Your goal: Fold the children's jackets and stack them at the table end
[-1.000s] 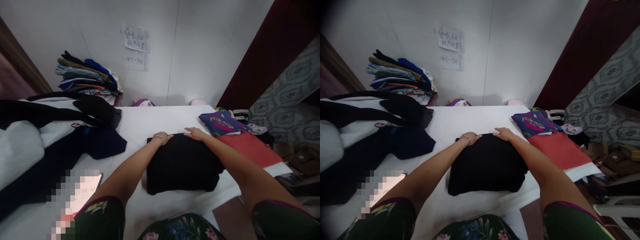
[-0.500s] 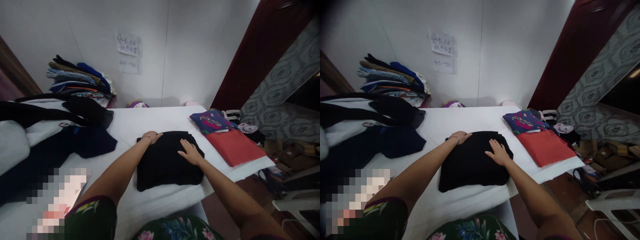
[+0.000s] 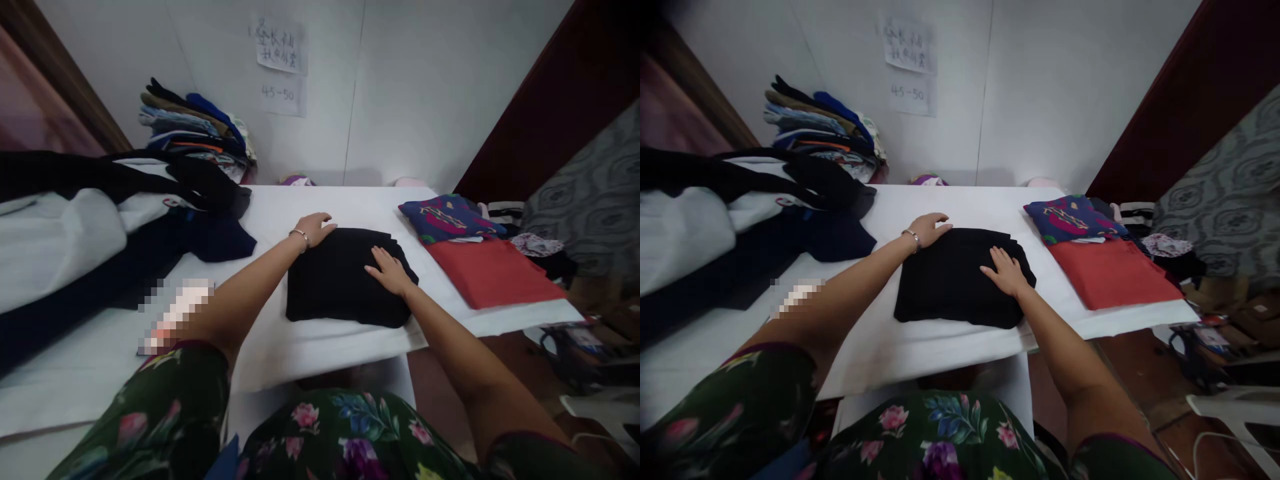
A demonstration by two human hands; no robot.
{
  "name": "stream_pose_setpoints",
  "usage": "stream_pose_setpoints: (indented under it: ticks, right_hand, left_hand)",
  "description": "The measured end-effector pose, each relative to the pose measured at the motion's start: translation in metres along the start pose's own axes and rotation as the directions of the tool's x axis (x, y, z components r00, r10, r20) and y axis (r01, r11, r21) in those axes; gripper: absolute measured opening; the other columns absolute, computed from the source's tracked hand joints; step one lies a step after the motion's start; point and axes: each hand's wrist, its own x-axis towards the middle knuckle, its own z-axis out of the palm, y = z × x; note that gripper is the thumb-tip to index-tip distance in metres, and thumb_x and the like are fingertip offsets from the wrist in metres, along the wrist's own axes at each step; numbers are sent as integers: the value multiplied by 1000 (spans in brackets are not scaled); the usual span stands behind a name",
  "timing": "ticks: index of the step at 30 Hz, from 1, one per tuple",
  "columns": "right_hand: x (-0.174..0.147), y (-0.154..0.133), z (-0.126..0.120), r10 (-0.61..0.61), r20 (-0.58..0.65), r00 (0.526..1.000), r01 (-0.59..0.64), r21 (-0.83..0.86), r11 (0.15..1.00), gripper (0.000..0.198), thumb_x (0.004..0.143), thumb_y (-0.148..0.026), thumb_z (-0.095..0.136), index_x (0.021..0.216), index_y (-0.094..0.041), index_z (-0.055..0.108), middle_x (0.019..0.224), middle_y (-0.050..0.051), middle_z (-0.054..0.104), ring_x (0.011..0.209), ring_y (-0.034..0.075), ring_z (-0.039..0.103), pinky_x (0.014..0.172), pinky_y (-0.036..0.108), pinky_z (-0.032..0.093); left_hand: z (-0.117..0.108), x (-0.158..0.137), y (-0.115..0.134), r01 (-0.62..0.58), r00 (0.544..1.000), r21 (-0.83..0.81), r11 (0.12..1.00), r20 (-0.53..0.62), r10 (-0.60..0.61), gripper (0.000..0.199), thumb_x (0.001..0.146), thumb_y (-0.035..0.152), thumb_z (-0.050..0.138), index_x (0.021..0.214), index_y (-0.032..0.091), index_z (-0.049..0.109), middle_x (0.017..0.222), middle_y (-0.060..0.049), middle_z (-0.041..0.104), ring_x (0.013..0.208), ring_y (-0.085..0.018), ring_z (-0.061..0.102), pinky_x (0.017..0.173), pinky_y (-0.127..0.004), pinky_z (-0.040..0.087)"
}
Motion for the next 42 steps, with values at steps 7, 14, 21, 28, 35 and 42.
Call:
stream_pose_setpoints:
  ticks: [7, 14, 21, 28, 35, 42]
  right_hand:
    - [4, 6, -6, 15, 1, 1000, -15, 142, 990, 71, 88, -62, 40, 147, -26, 29, 156, 6, 23, 144, 25, 14, 114, 54, 14]
    - [-51, -3, -45, -42, -262, 964, 126, 313, 941, 60, 89, -52, 45, 143, -27, 38, 150, 5, 37, 141, 25, 25, 115, 49, 20]
    - [-138, -8, -2, -377, -262, 888, 340, -175, 924, 77, 83, -51, 56, 148, -26, 24, 156, 10, 20, 143, 31, 16, 113, 57, 14]
    - [-127, 11, 13, -285, -294, 912, 206, -274, 939, 61, 88, -27, 48, 147, -22, 31, 149, 11, 37, 137, 28, 31, 107, 48, 30]
    - [-116, 20, 21, -316, -367, 875, 243, -232, 942, 51, 84, -13, 41, 133, -24, 51, 136, 8, 53, 129, 25, 43, 107, 48, 31]
    - [-132, 9, 26, -268, -356, 895, 183, -255, 949, 64, 77, -11, 44, 139, -26, 40, 144, 10, 43, 136, 31, 33, 108, 60, 23]
  left_hand:
    - [15, -135, 43, -190, 981, 61, 980, 60, 187, 72, 81, 61, 53, 140, 24, 40, 150, -8, 37, 140, -30, 25, 114, -54, 11]
    - [40, -193, 23, -1, 984, 113, 994, -177, 21, 72, 79, 39, 65, 142, 21, 35, 154, -14, 27, 142, -31, 20, 112, -52, 26]
    - [50, -202, 2, -48, 968, 4, 999, -248, 48, 73, 79, 32, 65, 143, 21, 32, 154, -13, 24, 142, -29, 23, 113, -47, 31]
    - [46, -191, 2, 13, 961, 46, 999, -275, 0, 52, 84, 29, 58, 135, 26, 47, 145, -7, 44, 136, -27, 36, 111, -45, 36]
    - [46, -197, -3, -28, 982, 87, 996, -185, 44, 63, 75, 4, 54, 133, 30, 52, 142, -1, 48, 136, -23, 37, 108, -42, 43]
    - [35, -205, -1, -58, 982, 28, 998, -179, 62, 54, 81, 26, 61, 134, 26, 50, 144, -6, 46, 135, -25, 37, 108, -45, 40]
